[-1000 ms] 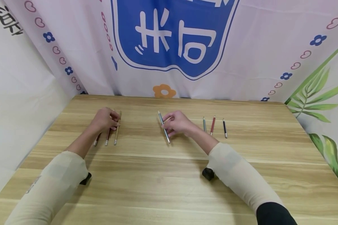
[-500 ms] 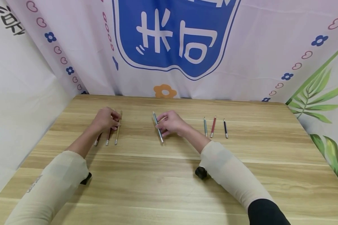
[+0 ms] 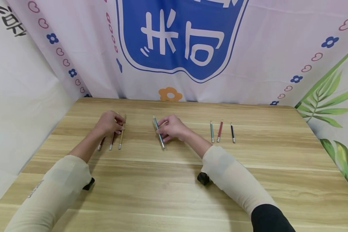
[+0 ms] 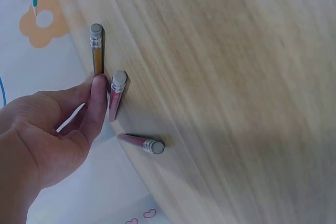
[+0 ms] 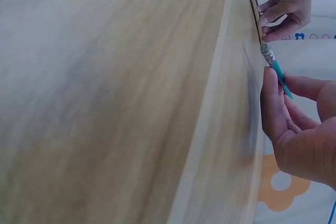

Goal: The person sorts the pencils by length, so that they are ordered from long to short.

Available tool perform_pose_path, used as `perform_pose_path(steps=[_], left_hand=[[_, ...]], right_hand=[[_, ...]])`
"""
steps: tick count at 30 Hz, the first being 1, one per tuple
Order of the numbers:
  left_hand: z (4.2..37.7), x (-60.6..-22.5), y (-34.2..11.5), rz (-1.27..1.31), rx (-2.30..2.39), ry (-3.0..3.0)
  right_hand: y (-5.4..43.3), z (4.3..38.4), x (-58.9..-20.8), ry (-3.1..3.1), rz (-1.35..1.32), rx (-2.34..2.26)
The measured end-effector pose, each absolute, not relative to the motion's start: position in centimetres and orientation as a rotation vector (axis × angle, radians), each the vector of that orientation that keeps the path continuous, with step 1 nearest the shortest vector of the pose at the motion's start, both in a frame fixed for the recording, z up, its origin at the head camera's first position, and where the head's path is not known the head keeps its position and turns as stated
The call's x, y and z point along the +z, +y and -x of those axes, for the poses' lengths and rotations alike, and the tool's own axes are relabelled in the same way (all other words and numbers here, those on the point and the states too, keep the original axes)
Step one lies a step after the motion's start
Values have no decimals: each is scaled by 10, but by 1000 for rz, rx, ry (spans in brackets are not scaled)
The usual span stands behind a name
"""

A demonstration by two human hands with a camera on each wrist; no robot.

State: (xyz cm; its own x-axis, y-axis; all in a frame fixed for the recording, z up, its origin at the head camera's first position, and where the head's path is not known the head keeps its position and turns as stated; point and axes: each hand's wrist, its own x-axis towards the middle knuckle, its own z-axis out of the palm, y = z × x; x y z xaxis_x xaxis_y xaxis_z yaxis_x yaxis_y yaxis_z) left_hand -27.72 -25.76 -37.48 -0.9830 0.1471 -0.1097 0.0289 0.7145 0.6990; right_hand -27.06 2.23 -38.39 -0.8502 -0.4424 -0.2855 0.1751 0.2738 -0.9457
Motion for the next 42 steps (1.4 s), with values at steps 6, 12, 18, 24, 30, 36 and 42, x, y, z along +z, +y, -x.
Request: perform_pose_path(steps=[6, 12, 18, 24, 30, 36, 42], left_hand=[[277, -374, -258, -138, 1131, 2754], [278, -375, -258, -135, 1102, 2757], [278, -375, -259, -149, 1084, 2765], [276, -373, -257, -137, 1085, 2752], [275, -371, -256, -132, 1083, 2741], [275, -371, -255, -136, 1086, 2737], [276, -371, -256, -132, 1092, 2739]], right_hand=[[16, 270, -385, 2049, 251, -1596], [7, 270, -386, 2031, 257, -1607], [-1, 268, -388, 2030, 266, -1597], [-6, 268, -388, 2060, 274, -1570], [-12, 269, -390, 2059, 267, -1585], [-22, 269, -391, 2059, 238, -1619], [-33, 268, -393, 2072, 229, -1657]])
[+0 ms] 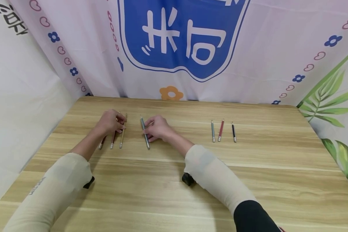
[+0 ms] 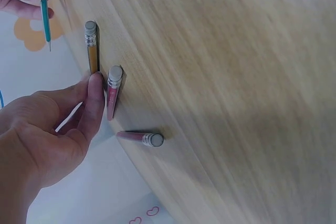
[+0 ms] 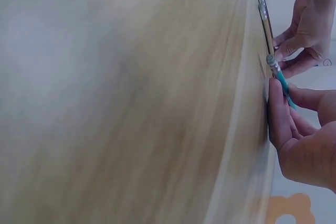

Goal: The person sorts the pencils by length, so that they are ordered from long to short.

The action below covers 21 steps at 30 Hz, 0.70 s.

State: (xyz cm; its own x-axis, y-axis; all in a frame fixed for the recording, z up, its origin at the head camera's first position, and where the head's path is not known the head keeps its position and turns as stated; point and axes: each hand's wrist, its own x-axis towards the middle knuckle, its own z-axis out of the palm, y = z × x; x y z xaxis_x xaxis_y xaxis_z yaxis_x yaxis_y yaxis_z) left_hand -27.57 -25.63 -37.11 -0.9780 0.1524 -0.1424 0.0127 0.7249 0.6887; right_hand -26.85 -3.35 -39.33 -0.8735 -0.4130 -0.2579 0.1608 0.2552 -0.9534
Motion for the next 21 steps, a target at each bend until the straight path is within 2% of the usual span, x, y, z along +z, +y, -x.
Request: perform_pose_path(steps=[21], left_hand=[[278, -372, -257, -117, 1098, 2728]], right_hand=[[-64, 266, -395, 2203, 201, -1719]])
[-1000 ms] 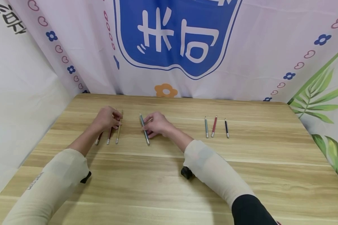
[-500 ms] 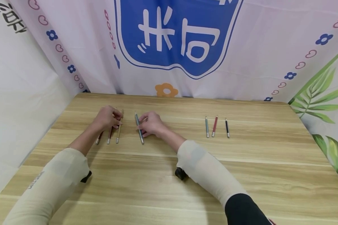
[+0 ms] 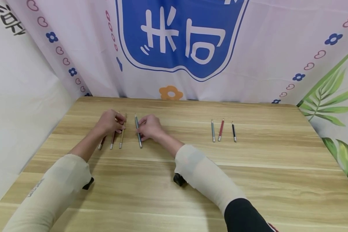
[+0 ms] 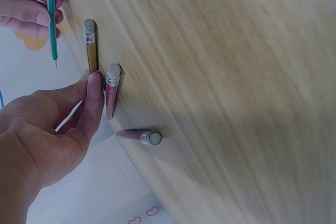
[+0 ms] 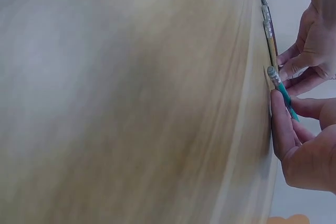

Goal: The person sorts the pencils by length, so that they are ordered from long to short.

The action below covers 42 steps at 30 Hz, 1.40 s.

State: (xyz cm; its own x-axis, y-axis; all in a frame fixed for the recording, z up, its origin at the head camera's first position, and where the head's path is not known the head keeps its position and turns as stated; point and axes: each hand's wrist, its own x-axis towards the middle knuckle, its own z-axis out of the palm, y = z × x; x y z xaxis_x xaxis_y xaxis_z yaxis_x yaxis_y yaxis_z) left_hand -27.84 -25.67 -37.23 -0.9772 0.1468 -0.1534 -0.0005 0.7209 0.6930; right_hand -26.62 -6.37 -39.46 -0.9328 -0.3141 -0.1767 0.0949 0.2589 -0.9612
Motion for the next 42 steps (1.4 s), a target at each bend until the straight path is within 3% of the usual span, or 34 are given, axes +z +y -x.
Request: perform_pose_path(steps=[42], left_hand=[[278, -372, -259, -128, 1119, 2719]], right_hand=[[-95, 279, -389, 2420, 98, -1522]])
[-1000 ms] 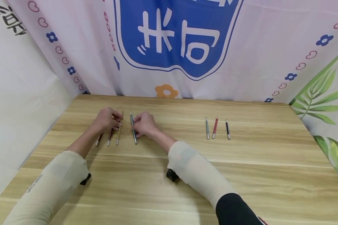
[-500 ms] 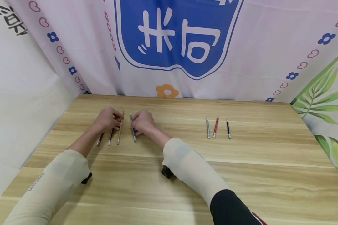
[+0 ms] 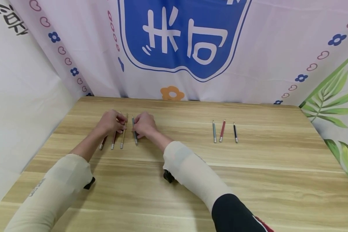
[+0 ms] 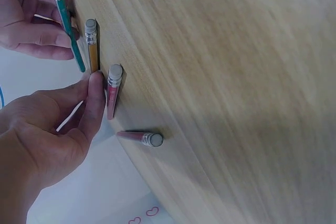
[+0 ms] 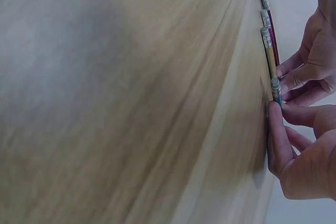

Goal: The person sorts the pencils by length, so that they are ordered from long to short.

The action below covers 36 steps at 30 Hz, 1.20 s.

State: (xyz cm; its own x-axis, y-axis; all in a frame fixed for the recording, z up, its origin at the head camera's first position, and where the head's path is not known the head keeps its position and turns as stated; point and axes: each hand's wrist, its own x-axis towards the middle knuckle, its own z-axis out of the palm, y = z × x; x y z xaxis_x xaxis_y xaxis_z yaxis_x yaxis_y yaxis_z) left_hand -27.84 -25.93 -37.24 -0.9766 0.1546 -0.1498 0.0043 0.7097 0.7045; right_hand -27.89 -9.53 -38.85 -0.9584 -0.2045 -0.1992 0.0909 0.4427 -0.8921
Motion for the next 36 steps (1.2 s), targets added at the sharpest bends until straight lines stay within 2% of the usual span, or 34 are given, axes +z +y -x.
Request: perform_pose_path(steps=[12, 36], left_hand=[[277, -371, -257, -109, 1097, 2722], [279, -372, -259, -122, 1095, 2713]], right_hand=[[-96, 282, -391, 2559, 83, -1398], [-86, 285, -396, 2420, 338, -1449]])
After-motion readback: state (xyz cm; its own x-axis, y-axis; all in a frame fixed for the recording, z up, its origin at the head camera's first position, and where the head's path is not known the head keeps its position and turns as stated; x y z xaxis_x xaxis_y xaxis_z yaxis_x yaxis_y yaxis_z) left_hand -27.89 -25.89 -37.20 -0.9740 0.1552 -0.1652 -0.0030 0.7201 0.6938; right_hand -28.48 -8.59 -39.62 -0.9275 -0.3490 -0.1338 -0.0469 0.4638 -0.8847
